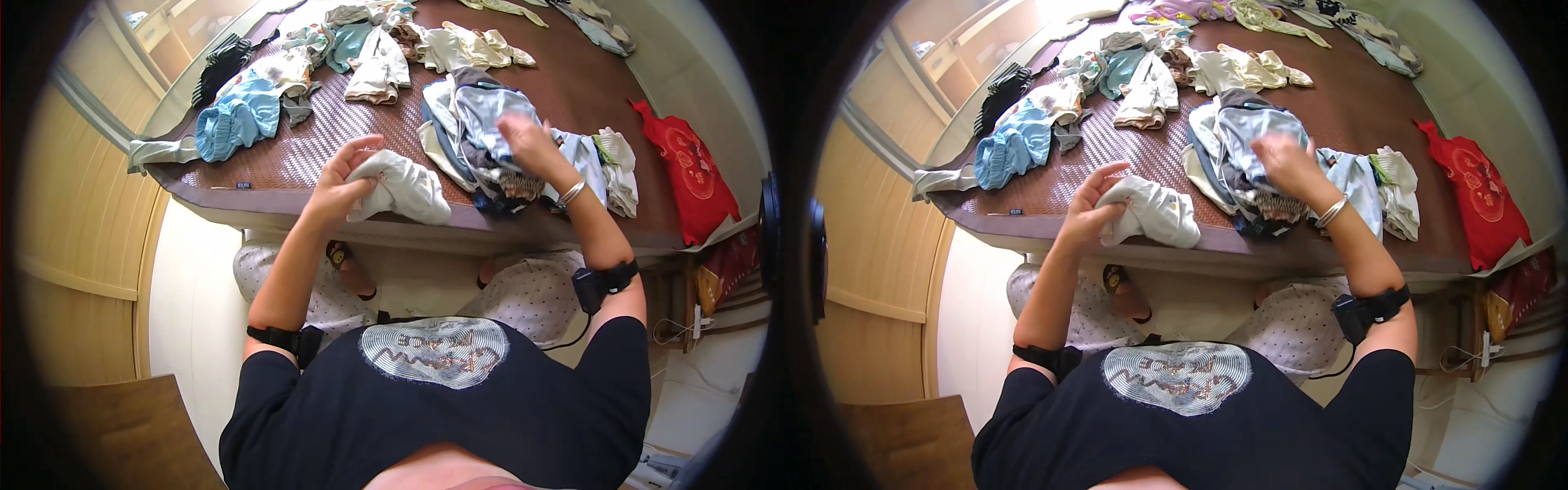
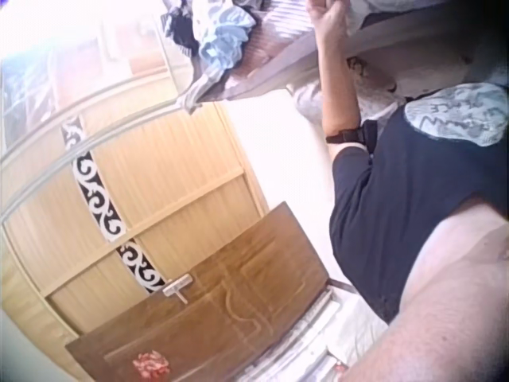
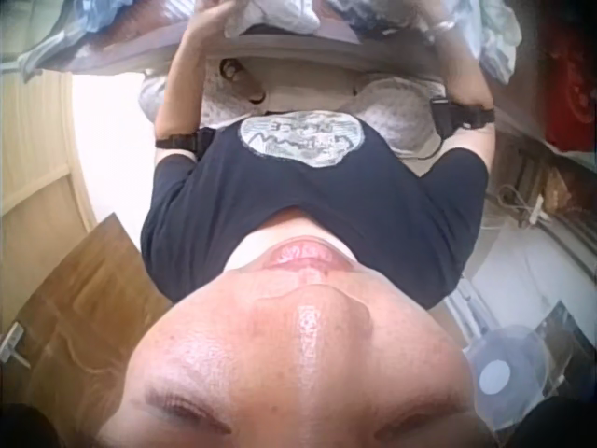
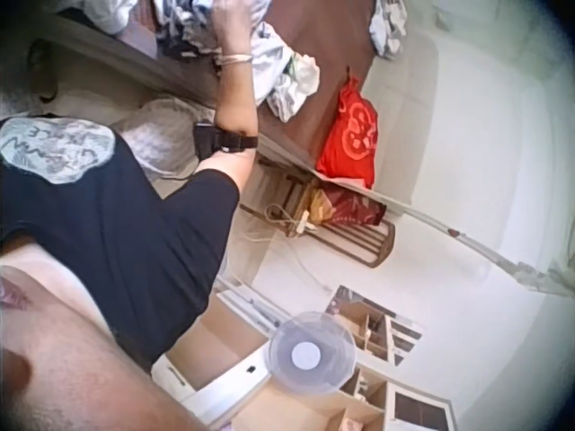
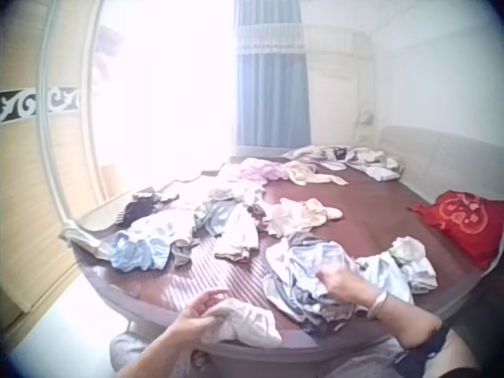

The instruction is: Folding several pieces of children's clothing on a bed.

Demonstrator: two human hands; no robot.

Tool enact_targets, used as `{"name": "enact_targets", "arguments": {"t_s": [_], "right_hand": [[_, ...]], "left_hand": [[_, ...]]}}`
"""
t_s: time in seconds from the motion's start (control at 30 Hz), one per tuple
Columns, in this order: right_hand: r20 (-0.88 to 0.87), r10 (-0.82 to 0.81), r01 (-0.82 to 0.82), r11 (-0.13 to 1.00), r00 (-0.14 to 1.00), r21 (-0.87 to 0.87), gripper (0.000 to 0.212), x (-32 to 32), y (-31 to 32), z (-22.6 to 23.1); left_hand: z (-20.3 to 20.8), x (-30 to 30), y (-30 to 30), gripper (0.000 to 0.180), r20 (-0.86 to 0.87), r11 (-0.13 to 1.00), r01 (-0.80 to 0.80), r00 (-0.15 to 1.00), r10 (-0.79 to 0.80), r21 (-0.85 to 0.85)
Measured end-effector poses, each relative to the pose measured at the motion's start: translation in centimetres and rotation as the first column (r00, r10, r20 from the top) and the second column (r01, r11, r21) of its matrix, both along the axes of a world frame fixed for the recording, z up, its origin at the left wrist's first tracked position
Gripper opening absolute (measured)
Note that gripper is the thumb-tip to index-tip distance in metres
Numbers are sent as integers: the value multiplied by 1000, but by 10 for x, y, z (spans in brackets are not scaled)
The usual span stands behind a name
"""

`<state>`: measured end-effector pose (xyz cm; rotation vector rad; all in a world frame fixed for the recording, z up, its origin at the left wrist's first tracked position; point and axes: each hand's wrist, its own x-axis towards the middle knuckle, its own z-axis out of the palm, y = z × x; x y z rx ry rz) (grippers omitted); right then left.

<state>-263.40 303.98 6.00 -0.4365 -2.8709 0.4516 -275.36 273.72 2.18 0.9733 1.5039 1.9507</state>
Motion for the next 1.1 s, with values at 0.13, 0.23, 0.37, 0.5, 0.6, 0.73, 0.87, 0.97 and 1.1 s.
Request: {"name": "enact_targets", "arguments": {"t_s": [0.13, 0.23, 0.37, 0.5, 0.6, 0.73, 0.87, 0.97, 1.1], "right_hand": [[-483, 263, -531, 618, 835, -580, 54, 1, -48, 26], [-142, 564, -279, 164, 814, -946, 59, 14, -85, 26], [-79, 620, -252, 196, 780, -948, 21, 21, -86, 25], [-140, 403, -250, 236, 904, -939, 19, 21, -63, 36], [-145, 495, -316, 281, 857, -906, 56, 27, -69, 36], [-249, 718, -688, 416, 650, -595, 118, 40, -97, 10], [-225, 799, -596, 197, 558, -779, 122, 34, -114, -23], [-456, 622, -370, -272, 636, -888, 90, 28, -126, -36], [-22, 922, -173, 49, 387, -984, 62, 37, -146, -35]], "left_hand": [[38, 13, -7, 76, 240, 939, 270, 917, -318, 213], [54, 24, -3, 77, 156, 896, 399, 889, -430, 195], [56, 29, 0, 72, 145, 917, 384, 907, -396, 105], [50, 28, -2, 63, 383, 908, 325, 899, -211, -263], [49, 31, 0, 70, 510, 881, 450, 728, -458, 149], [55, 36, 2, 102, 291, 846, 485, 795, -532, 222], [62, 38, 0, 102, 356, 670, 668, 571, -740, 323], [62, 38, -4, 93, 483, 602, 744, 429, -763, 291], [59, 33, -15, 85, 336, 508, 850, 442, -832, 140]]}}
